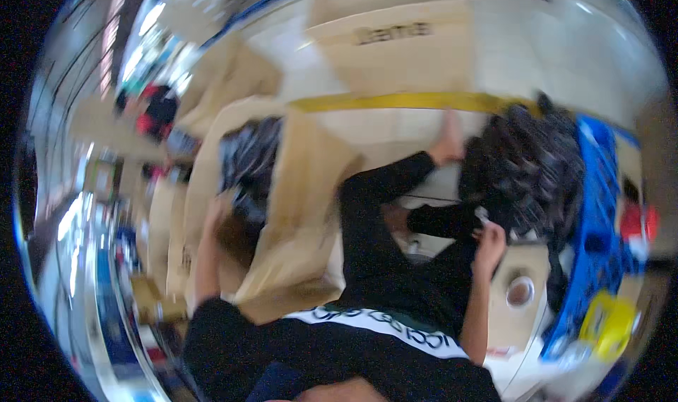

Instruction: Cleaning or removing debris from the soles of manufactured shoes using a small tool.

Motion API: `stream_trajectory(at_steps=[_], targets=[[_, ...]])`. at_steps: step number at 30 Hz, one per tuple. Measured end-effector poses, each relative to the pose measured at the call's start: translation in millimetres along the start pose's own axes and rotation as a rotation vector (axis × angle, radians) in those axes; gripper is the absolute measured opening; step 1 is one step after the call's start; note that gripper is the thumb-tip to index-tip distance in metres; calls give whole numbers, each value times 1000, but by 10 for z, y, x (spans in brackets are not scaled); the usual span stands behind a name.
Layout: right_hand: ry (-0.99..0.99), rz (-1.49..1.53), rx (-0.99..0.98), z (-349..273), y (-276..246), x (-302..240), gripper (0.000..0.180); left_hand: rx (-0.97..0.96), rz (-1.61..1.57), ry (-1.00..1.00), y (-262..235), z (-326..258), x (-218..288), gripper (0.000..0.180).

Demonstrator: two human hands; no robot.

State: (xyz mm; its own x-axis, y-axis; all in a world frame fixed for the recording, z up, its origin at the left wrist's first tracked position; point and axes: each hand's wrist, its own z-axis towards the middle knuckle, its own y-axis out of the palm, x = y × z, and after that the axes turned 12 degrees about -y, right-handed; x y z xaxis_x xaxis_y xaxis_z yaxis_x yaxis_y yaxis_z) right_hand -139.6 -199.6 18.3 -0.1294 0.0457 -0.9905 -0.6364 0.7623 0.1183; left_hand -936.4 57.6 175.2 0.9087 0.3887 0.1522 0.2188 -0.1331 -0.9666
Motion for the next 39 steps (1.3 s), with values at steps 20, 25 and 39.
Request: stream_trajectory(at_steps=[20,25,39], targets=[[-50,-49,6,-16,78,-66,23,-275,-1193,-1022,1300,-263,482,38],[-30,-44,2,53,-22,75,25,338,-783,-653,496,285,412,68],[-41,60,84,-81,99,-56,22,330,371,-282,196,192,713,38]])
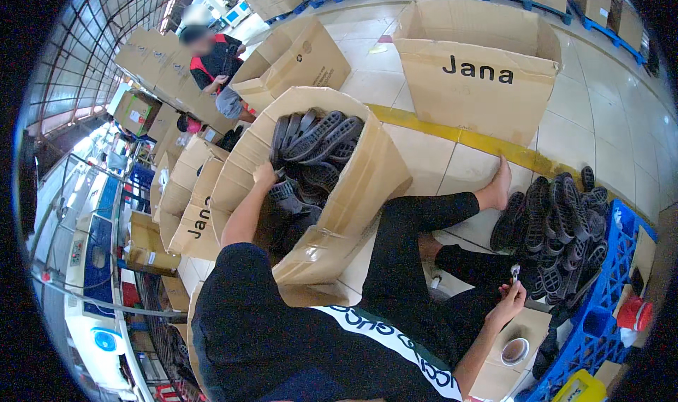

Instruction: Cleaning or removing debris from the soles of manufactured shoes using a small tool.

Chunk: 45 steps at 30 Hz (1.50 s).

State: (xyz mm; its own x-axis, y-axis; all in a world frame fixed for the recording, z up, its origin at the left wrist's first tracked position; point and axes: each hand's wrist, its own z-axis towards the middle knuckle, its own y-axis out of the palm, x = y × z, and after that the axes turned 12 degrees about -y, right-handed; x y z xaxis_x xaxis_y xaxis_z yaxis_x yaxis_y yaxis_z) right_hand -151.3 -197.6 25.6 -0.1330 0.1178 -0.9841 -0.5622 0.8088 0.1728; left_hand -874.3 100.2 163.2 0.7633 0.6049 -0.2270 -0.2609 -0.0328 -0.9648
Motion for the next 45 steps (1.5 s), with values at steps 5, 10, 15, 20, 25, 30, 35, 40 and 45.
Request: stream_trajectory(at_steps=[5,10,15,20,25,30,35,40,45], targets=[[27,1,-70,71,-3,-2,21,123,28,66,-1052,-284,-159,31],[60,64,-84,108,-54,52,21,731,323,525,-2559,-1007,-199,31],[52,89,-98,161,-93,99,20,688,167,798,-3497,-1866,-392,30],[107,150,-56,187,-397,219,21,547,-481,1035,-3150,-2267,174,26],[174,277,-64,193,-259,177,23,-684,-1404,984,-2131,-2722,1314,26],[192,465,32,128,-239,-48,17,-955,-921,1364,-1386,-3334,2352,30],[130,340,211,-103,-815,-246,16,-1452,-974,1047,-746,-3826,2805,32],[148,-124,431,-248,-1895,-110,26,-2312,-1488,237,-187,-4331,2377,38],[196,-304,550,-399,-2952,250,27,-2908,-1731,-456,-430,-4484,2209,59]])
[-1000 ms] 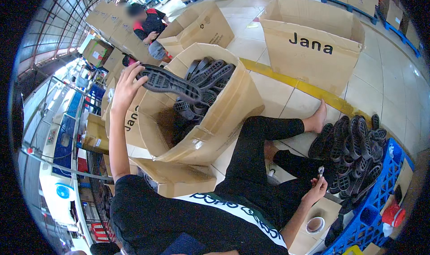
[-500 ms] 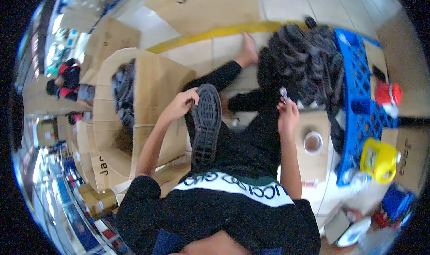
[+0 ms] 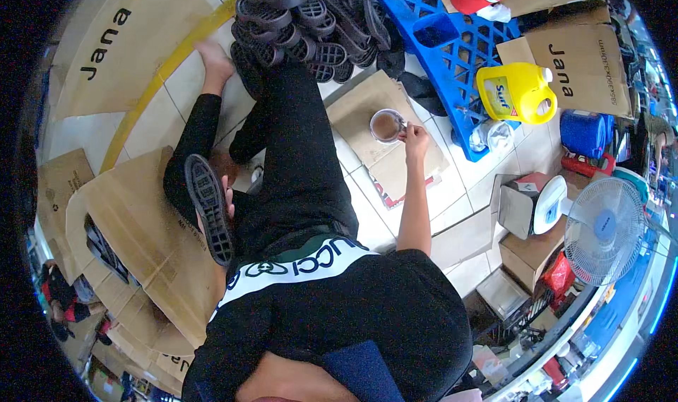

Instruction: Cleaning or removing debris from the soles of manufactured shoes using a small tool.

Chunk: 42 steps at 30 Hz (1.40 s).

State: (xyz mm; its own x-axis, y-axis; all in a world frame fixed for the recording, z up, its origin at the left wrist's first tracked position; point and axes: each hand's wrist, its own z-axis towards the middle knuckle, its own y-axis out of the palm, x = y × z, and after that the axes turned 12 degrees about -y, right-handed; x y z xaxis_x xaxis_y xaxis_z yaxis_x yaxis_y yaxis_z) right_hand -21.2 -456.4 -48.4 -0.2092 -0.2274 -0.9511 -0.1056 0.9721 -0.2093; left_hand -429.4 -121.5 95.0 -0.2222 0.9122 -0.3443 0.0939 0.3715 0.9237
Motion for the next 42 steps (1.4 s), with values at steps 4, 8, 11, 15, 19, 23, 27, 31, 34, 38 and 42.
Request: stream_trajectory(at_steps=[4,8,11,15,19,23,27,31,34,38,42], targets=[[67,-186,-165,99,-79,192,22,30,222,14,111,41,2,81],[-83,-378,-274,210,-63,543,21,116,244,80,119,171,57,85],[-86,-433,-306,202,39,608,21,139,288,130,16,246,206,82],[-145,-558,-323,208,72,687,18,255,301,202,-48,317,277,75],[-107,-527,-320,206,104,717,19,314,351,219,-45,357,255,69],[-119,-517,-321,171,110,716,20,309,412,209,-70,345,294,68],[-146,-548,-290,180,14,724,21,290,363,190,-100,353,314,68],[-191,-577,-259,108,-108,603,23,288,374,181,-107,329,312,66],[-66,-419,-225,32,-209,475,22,284,349,181,-109,326,304,66],[-64,-446,-213,8,-416,460,22,307,354,211,-107,330,296,65],[8,-428,-196,-12,-484,433,22,297,360,208,-99,338,315,65]])
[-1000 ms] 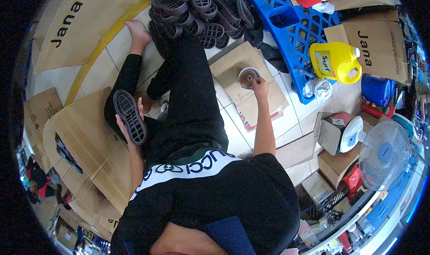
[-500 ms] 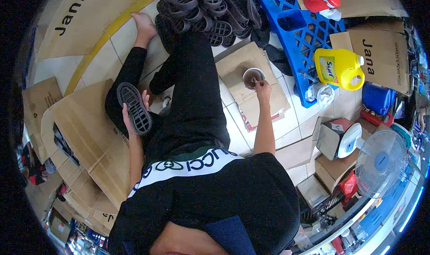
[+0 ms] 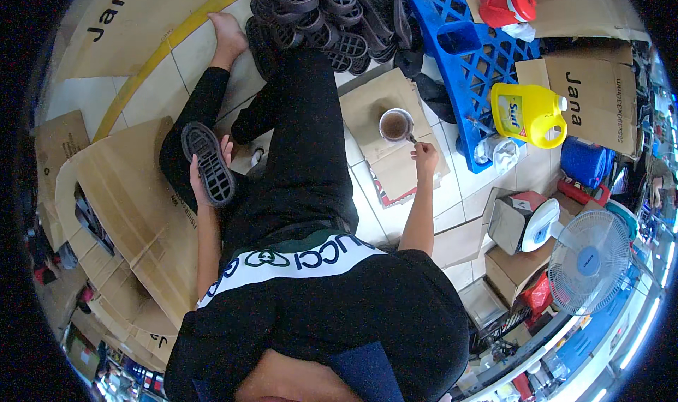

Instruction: Cleaning or removing debris from the soles of manufactured shoes using a small tool.

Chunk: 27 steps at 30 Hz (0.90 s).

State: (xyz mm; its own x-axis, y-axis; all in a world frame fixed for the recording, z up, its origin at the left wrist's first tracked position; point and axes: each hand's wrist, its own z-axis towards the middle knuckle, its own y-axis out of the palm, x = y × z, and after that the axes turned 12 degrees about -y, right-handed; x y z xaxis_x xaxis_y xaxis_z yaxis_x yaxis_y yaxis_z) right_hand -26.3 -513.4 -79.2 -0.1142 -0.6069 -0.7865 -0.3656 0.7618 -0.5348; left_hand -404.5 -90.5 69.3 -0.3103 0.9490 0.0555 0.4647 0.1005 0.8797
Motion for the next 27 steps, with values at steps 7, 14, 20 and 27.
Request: stream_trajectory(at_steps=[7,14,20,27], targets=[[-6,-2,-16,-49,9,7,21,28,35,20,30,-7,-6,63],[42,-65,42,-86,-22,152,20,23,-16,18,38,-20,-16,65],[-25,-33,114,-88,-179,223,19,-6,-39,-10,18,15,-33,66],[-289,-42,150,-42,-139,-579,24,17,-19,33,-25,19,-23,64]])
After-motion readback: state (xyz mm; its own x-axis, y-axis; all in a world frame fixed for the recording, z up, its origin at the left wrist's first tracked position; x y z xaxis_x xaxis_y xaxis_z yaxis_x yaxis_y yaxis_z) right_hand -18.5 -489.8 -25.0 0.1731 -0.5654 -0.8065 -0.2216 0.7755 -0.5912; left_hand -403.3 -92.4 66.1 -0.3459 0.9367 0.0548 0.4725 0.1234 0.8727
